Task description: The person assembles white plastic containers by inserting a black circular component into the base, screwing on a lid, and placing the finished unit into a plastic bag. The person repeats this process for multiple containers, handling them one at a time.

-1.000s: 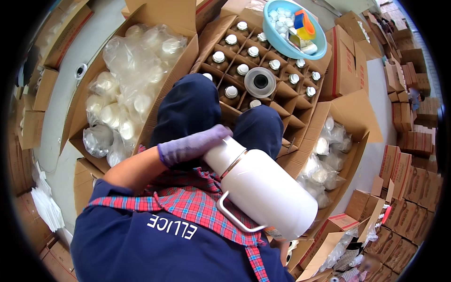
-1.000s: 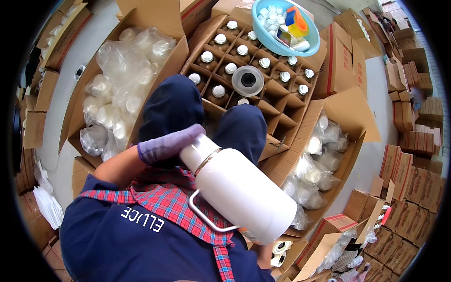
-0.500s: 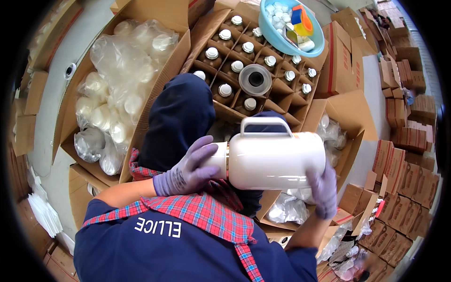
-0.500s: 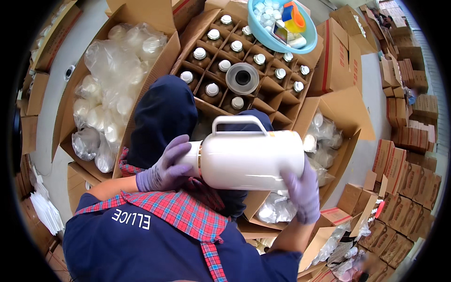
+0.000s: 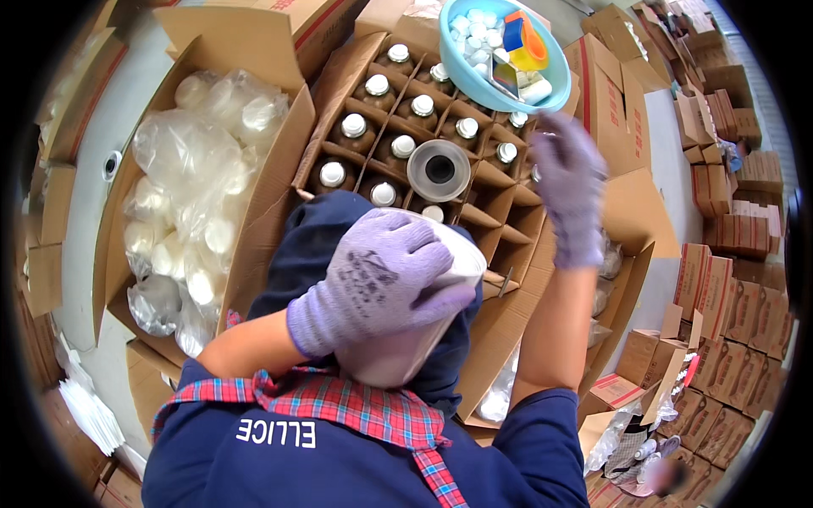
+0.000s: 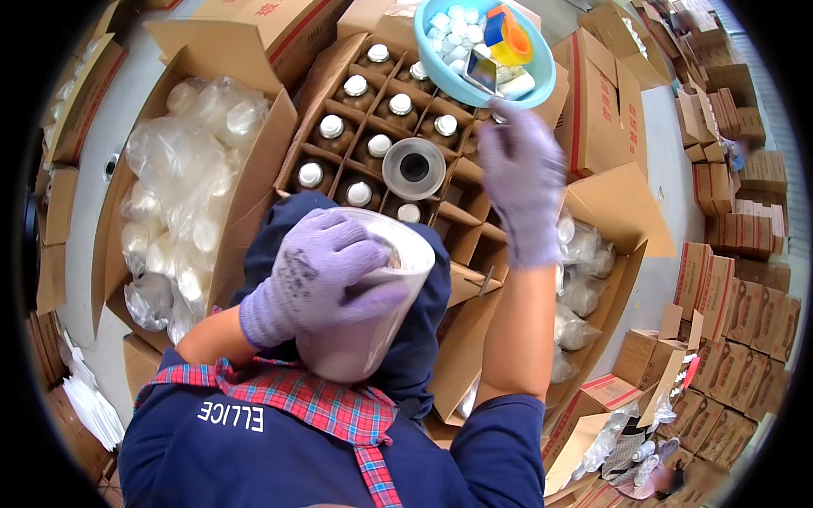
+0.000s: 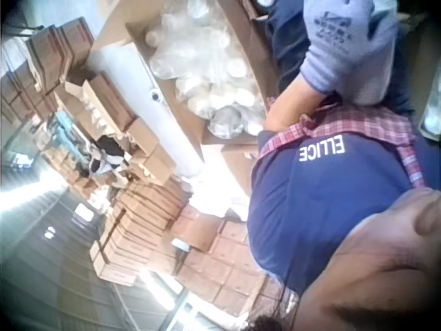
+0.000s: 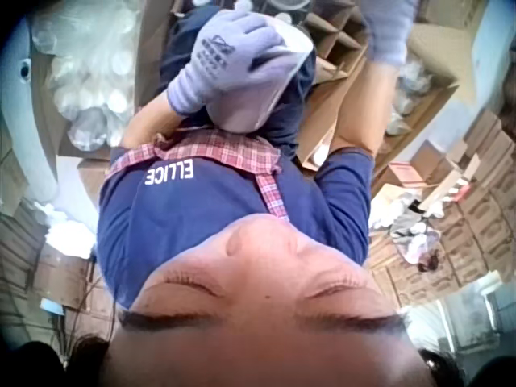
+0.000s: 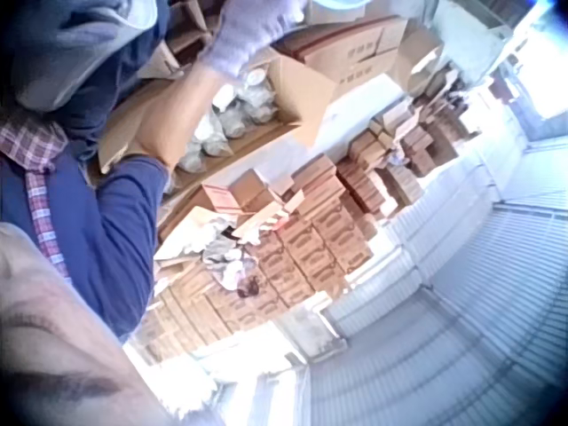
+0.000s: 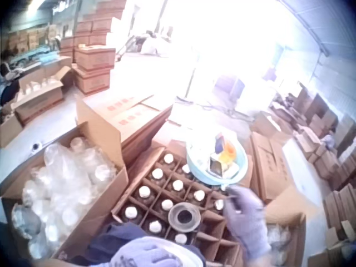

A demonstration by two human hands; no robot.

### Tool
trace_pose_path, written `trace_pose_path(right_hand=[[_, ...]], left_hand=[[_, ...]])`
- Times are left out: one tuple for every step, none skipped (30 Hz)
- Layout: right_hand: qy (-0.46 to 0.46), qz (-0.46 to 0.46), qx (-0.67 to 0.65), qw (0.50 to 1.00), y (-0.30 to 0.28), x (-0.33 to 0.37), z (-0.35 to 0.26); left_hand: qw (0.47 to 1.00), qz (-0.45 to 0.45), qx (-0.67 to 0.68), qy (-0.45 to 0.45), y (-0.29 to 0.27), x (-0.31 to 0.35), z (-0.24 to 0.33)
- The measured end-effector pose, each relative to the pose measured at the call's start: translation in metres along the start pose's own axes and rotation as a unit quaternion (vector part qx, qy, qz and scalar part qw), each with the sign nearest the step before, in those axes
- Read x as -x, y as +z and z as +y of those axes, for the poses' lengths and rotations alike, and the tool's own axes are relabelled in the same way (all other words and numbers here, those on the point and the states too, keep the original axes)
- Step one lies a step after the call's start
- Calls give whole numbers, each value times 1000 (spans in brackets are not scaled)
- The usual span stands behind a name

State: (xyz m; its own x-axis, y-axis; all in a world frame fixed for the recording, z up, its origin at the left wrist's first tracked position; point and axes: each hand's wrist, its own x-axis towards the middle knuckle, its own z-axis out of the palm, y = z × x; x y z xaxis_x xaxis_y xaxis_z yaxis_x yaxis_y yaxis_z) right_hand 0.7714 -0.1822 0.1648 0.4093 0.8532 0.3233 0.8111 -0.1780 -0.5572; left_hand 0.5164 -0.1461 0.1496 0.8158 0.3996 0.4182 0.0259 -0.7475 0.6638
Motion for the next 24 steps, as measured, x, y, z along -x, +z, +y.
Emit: trace_pose_path(right_hand=[[-58,-53,106,991,22,-2,44],[-70,-133,116,982,55,1,70],[-79,-212,126,966,88,7,88],[-69,-246,178,950,118,15,94],[-53,-277,231,931,141,25,102],[-38,-292,234,927,165,33,128],[-24,-309,235,921,183,37,147],[31,-333,178,926,178,26,135],[-15,-198,91,976,175,33,132],[-17,-144,44,988,160,30,112],[-25,-90,-5,996,141,23,84],[-95,-64,-26,993,125,17,64],[-171,-37,-48,983,112,10,42],[-168,-2,-5,986,100,11,26],[-122,33,-77,989,98,9,28],[169,-114,-281,938,76,-5,27],[173,-105,-283,937,70,-9,24],[175,-94,-286,937,63,-15,20],[180,-85,-289,936,57,-19,18],[-60,76,-121,988,67,-19,11],[-86,68,-82,991,66,-19,11],[-111,59,-45,991,66,-17,9],[-141,50,-10,989,66,-18,5],[89,-92,-128,984,59,-15,-2]], left_hand=[[1000,2,19,-8,-2,-3,-2],[999,23,17,21,-3,-6,-5],[999,-30,28,35,-7,-6,-11],[996,-35,78,32,-7,-7,-15],[990,-46,130,34,-6,-10,-19],[979,-67,188,45,-7,-16,-26],[965,-87,246,23,-13,-18,-35],[957,0,279,-79,-11,-14,-49],[931,88,307,-179,-2,-8,-64],[897,138,337,-249,6,-15,-84],[855,192,362,-316,10,-29,-107],[858,89,418,-285,10,-42,-122],[871,23,439,-217,24,-46,-152],[828,36,500,-252,22,-61,-138],[778,48,557,-287,19,-74,-119],[784,66,568,-242,18,-79,-108],[817,64,537,-202,16,-80,-99],[821,80,529,-199,18,-81,-94],[823,93,522,-203,22,-80,-92],[802,111,549,-208,24,-82,-92],[779,128,576,-212,25,-84,-92],[753,144,603,-220,26,-83,-91],[764,155,589,-211,28,-78,-90],[775,165,575,-203,32,-73,-91]])
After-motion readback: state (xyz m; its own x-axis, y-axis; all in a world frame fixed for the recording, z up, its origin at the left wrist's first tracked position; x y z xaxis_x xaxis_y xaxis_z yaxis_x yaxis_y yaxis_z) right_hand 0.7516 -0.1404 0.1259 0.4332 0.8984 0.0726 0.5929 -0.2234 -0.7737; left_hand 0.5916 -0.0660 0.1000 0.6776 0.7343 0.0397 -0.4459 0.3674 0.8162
